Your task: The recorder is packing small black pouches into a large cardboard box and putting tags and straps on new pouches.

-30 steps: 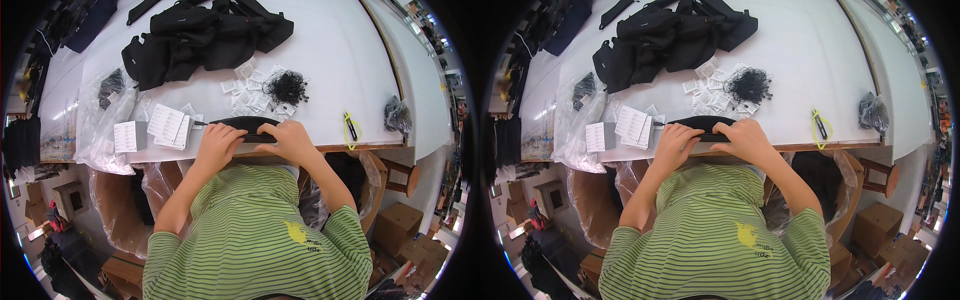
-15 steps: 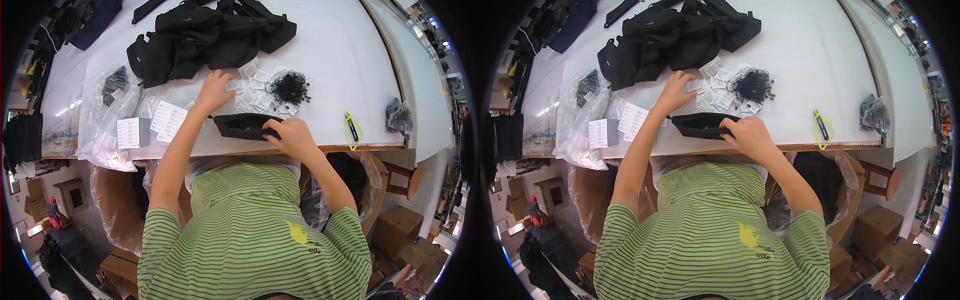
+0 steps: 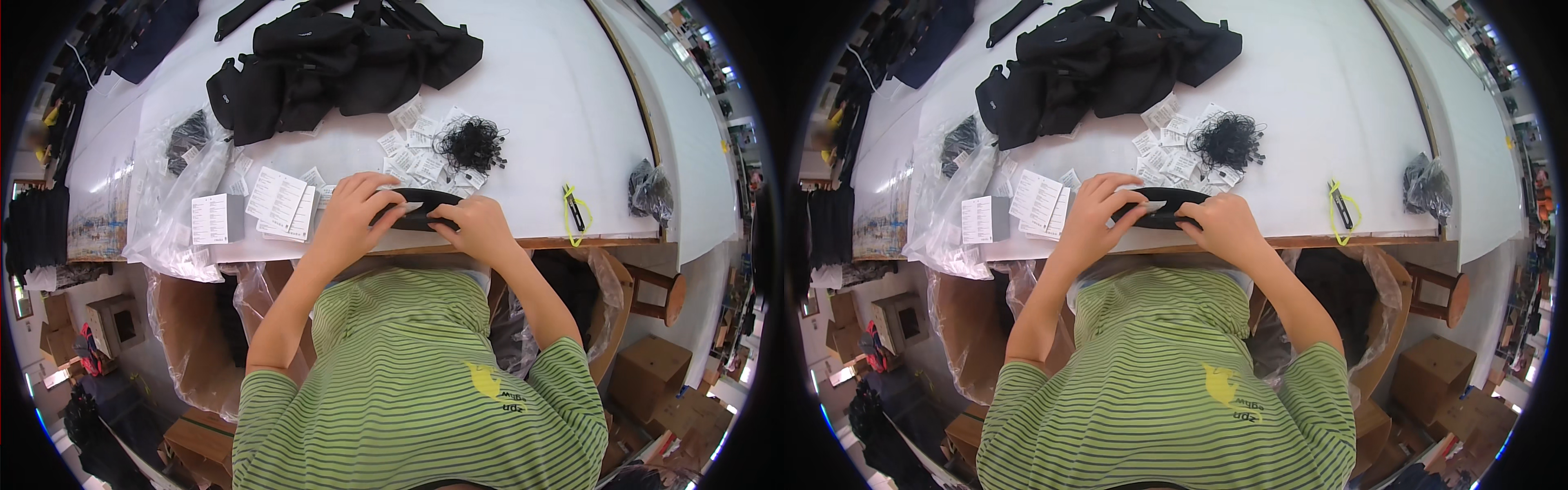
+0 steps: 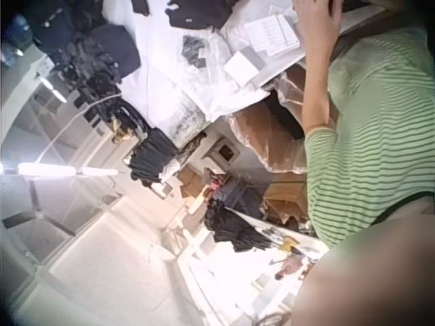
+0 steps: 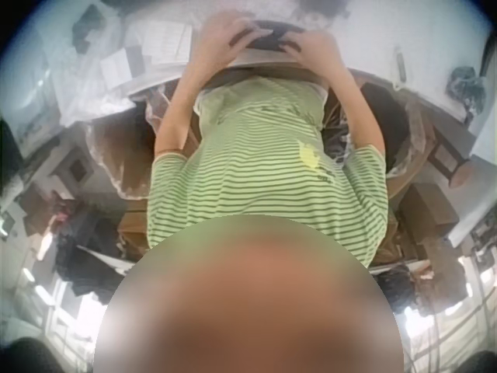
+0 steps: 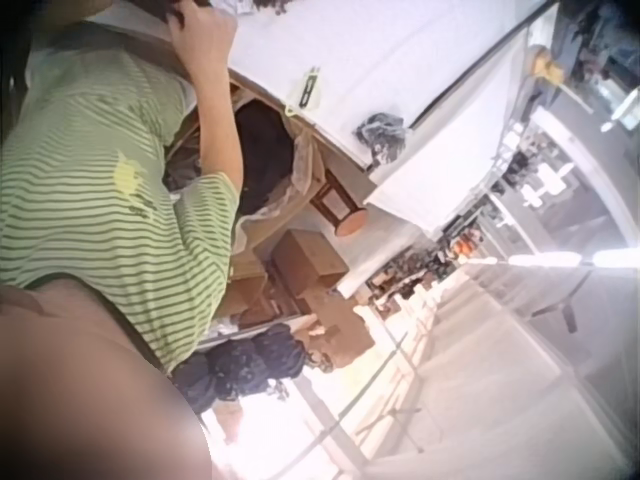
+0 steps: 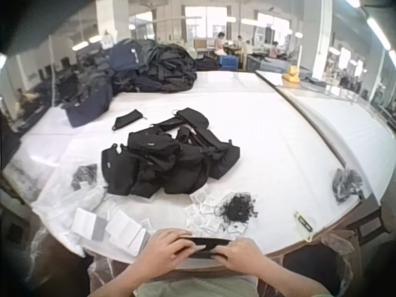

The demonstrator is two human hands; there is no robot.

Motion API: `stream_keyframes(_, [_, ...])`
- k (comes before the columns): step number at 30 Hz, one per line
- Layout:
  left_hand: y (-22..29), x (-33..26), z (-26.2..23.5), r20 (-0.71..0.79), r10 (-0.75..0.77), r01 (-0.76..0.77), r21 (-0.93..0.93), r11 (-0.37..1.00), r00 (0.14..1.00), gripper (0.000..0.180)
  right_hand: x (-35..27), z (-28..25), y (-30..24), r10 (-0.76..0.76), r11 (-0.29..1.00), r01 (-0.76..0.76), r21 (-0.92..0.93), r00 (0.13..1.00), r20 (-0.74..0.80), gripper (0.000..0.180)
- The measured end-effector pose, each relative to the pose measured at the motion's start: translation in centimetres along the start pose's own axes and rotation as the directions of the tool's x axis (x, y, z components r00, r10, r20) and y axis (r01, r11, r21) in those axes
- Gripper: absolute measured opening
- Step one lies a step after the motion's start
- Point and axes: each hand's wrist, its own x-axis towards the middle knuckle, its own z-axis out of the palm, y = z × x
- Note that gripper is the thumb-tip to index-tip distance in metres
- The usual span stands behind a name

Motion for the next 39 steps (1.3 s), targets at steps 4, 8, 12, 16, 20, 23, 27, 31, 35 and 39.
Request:
stream_keyframes(4, [1.1, -2.3, 1.0, -0.195, -0.205, 0.218, 0.050, 0.975, 0.959, 0.032, -0.3, -0.4, -0.2, 0.039, 0.999, -0.040, -0.009, 0.998, -0.044, 0.011])
stream_keyframes(8, [0.4, -5.3, 4.9, -0.334, -0.665, 0.280, -0.715, 0.641, 0.668, 0.057, -0.1, -1.9, -1.3, 0.131, 0.982, -0.105, 0.155, 0.977, -0.170, 0.015])
stream_keyframes(12, [2.2, -4.0, 6.9, 0.170, -0.712, 0.108, -0.985, -0.132, 0.681, 0.060, 0.2, -2.8, -3.7, 0.156, 0.947, -0.074, 0.312, 0.957, -0.246, 0.018])
stream_keyframes(16, [3.1, -1.7, 6.8, 0.265, -0.712, 0.095, -0.958, -0.270, 0.650, 0.055, 1.3, -2.0, -4.7, 0.169, 0.969, -0.073, 0.235, 0.892, -0.419, 0.011])
stream_keyframes(20, [3.9, 0.4, 5.1, 0.198, -0.799, 0.020, -0.974, -0.227, 0.568, 0.054, 1.5, -0.6, -5.1, 0.671, 0.567, -0.134, 0.813, 0.648, -0.361, 0.023])
stream_keyframes(23, [4.5, 0.7, 4.6, 0.200, -0.812, -0.004, -0.971, -0.241, 0.548, 0.055, 1.6, 0.3, -4.4, 0.804, 0.198, 0.014, 0.980, 0.570, -0.171, 0.026])
stream_keyframes(27, [4.2, 0.1, 4.7, 0.175, -0.787, 0.029, -0.980, -0.197, 0.591, 0.057, 0.8, 1.5, -3.9, 0.839, -0.088, 0.025, 0.996, 0.540, 0.060, 0.027])
stream_keyframes(31, [4.3, -0.7, 4.0, 0.235, -0.751, 0.112, -0.971, -0.212, 0.617, 0.056, 0.5, 0.7, -1.9, 0.750, 0.173, 0.045, 0.984, 0.642, -0.162, 0.025])
stream_keyframes(35, [4.9, -1.2, 3.9, 0.297, -0.640, 0.286, -0.950, -0.125, 0.708, 0.053, 2.6, -3.1, -2.9, 0.425, 0.336, -0.040, 0.941, 0.898, -0.113, 0.031])
stream_keyframes(39, [5.3, -0.9, 4.0, 0.387, -0.585, 0.431, -0.899, -0.069, 0.712, 0.049, 3.4, -2.4, -2.3, 0.454, 0.461, 0.041, 0.886, 0.847, -0.275, 0.030])
